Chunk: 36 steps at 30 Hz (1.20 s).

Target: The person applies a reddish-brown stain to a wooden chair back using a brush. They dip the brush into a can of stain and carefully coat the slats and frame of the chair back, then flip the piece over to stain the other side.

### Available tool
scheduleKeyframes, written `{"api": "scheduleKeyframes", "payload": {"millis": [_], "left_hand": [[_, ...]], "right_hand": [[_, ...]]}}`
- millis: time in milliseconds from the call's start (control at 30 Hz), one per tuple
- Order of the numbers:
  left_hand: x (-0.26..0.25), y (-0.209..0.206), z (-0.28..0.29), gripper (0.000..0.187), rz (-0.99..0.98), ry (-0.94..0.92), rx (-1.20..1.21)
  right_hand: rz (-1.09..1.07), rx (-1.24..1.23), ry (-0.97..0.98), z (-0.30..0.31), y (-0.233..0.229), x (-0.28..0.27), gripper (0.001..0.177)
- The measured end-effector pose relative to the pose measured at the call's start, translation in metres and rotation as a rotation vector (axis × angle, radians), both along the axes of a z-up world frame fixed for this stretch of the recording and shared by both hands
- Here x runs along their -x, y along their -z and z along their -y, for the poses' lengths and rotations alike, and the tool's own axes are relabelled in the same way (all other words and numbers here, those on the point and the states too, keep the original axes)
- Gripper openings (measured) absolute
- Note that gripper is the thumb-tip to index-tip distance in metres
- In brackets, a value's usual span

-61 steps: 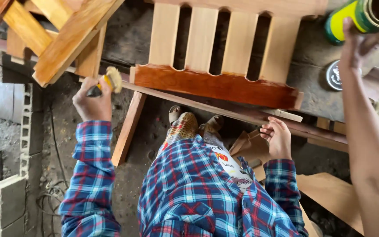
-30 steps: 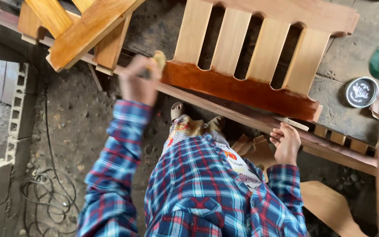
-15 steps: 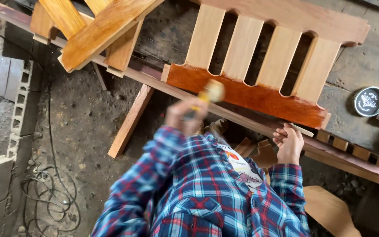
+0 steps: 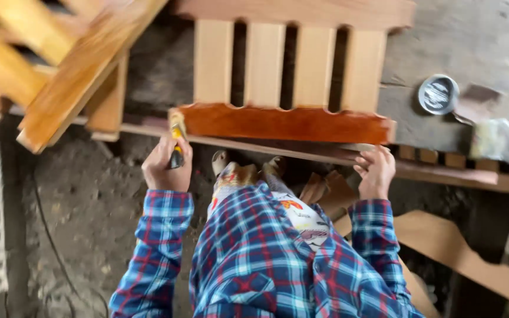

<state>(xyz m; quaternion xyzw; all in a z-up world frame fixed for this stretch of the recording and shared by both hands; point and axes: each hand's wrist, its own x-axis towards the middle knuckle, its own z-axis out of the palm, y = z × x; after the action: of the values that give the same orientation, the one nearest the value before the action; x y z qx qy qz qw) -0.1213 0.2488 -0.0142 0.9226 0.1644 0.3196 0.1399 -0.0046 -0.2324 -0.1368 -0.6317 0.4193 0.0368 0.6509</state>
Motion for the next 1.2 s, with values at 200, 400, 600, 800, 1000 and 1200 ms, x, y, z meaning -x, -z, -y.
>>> {"api": "scheduleKeyframes", "payload": {"millis": [200, 400, 600, 800, 1000, 1200], "left_hand": [[-0.053, -0.025, 0.085, 0.032, -0.025, 0.263, 0.074], [-0.105, -0.012, 0.214, 0.021, -0.032, 0.445, 0.268], [-0.169, 0.008, 0.31, 0.013, -0.135, 0.589, 0.806], [-0.174, 0.022, 0.283, 0.012, -0.159, 0.469, 1.034], [-0.151, -0.024, 0.221, 0.015, -0.203, 0.173, 0.94], [-0.174, 0.023, 0.307, 0.01, -0.144, 0.323, 1.062]], "right_hand": [[0.035, -0.053, 0.017, 0.018, -0.018, 0.01, 0.031], [0.054, -0.114, 0.059, 0.03, -0.041, 0.03, 0.031], [0.036, -0.156, 0.112, 0.053, -0.029, 0.052, 0.033], [0.022, -0.185, 0.151, 0.075, -0.007, 0.065, 0.033], [-0.01, -0.217, 0.128, 0.073, -0.02, 0.05, 0.031], [-0.016, -0.23, 0.09, 0.067, -0.033, 0.031, 0.03]]}}
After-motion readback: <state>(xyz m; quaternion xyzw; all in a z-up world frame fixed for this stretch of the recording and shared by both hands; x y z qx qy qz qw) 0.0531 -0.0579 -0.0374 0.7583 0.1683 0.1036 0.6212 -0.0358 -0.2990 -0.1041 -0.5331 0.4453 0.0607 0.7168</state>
